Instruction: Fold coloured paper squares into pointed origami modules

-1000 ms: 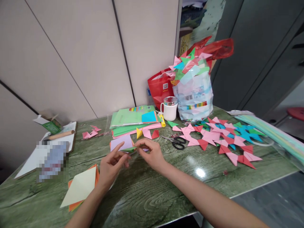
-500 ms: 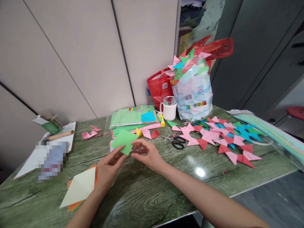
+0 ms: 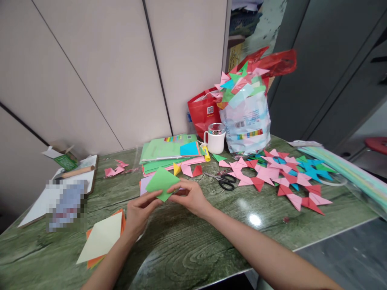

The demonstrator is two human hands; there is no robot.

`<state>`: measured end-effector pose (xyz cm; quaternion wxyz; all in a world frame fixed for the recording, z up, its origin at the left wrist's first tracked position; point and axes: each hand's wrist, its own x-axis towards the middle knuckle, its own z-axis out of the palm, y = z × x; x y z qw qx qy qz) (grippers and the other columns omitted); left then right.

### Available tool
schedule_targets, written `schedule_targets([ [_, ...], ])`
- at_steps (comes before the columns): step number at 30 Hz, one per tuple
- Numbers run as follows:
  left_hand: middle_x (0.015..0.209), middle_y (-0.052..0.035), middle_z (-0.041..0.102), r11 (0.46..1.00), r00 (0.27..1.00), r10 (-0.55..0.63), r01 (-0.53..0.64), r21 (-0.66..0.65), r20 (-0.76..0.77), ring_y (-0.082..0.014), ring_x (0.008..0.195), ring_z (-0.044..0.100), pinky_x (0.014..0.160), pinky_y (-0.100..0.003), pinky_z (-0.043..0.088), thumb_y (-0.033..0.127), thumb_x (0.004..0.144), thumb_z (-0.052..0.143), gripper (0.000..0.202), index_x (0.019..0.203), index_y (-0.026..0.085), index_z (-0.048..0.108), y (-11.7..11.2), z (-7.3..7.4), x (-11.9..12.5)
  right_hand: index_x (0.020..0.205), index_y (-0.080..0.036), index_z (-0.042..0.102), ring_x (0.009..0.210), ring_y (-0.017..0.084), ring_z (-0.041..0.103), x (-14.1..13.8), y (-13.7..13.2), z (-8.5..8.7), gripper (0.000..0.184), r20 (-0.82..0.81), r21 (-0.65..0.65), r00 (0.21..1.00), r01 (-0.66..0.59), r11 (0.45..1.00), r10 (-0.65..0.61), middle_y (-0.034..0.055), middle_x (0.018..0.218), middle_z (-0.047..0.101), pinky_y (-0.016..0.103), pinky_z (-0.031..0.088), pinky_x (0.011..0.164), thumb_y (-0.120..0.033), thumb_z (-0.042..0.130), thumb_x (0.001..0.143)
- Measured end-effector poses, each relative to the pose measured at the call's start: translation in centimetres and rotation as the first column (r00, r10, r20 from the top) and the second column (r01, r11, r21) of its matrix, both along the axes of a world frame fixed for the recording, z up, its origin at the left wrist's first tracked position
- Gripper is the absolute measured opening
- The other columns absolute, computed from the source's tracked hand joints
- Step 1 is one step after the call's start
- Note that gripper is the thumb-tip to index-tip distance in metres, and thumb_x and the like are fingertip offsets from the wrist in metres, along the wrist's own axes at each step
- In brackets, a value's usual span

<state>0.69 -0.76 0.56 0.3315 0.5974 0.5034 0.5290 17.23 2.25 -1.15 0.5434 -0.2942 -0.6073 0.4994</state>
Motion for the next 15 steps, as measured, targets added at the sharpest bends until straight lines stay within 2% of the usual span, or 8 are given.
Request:
schedule_targets([
  [4, 0.064, -0.0013, 0.071, 0.999, 0.999, 0.016, -0.015, -0.031, 0.034, -0.0143, 0.058, 0.060, 0.056, -0.021, 0.047, 0.022, 0.058, 0.072, 0.013, 0.071, 0.024, 0.074, 0.1, -0.3, -0.1, 0.068, -0.018, 0.068, 0.064, 0.013, 0.057, -0.1, 0.0, 0.2, 0.017, 0.011, -0.011, 1.000, 0.028, 1.000, -0.028, 0.0011, 0.070, 0.060, 0.024, 0.048, 0.058, -0.029, 0.075, 0.057],
  [10, 0.069, -0.0022, 0.073, 0.993, 0.979, 0.048, -0.025, -0.118, 0.198, -0.0156, 0.064, 0.065, 0.063, -0.022, 0.049, 0.022, 0.056, 0.074, 0.011, 0.067, 0.022, 0.074, 0.1, -0.9, 0.2, 0.062, -0.017, 0.065, 0.058, 0.012, 0.055, -0.3, -0.2, 0.4, 0.017, 0.067, -0.044, 0.996, 0.054, 0.998, -0.051, 0.0003, 0.061, 0.061, 0.024, 0.043, 0.056, -0.033, 0.071, 0.063],
  [15, 0.066, -0.0020, 0.072, 0.988, 0.941, 0.027, 0.026, -0.153, 0.336, -0.0161, 0.062, 0.067, 0.064, -0.023, 0.051, 0.020, 0.057, 0.074, 0.020, 0.076, 0.020, 0.073, 0.2, -1.3, 0.5, 0.064, -0.017, 0.054, 0.054, 0.011, 0.053, -0.7, -0.3, 0.2, 0.029, -0.048, -0.154, 0.997, 0.048, 0.987, -0.056, -0.0037, 0.057, 0.056, 0.023, 0.041, 0.053, -0.035, 0.076, 0.055],
])
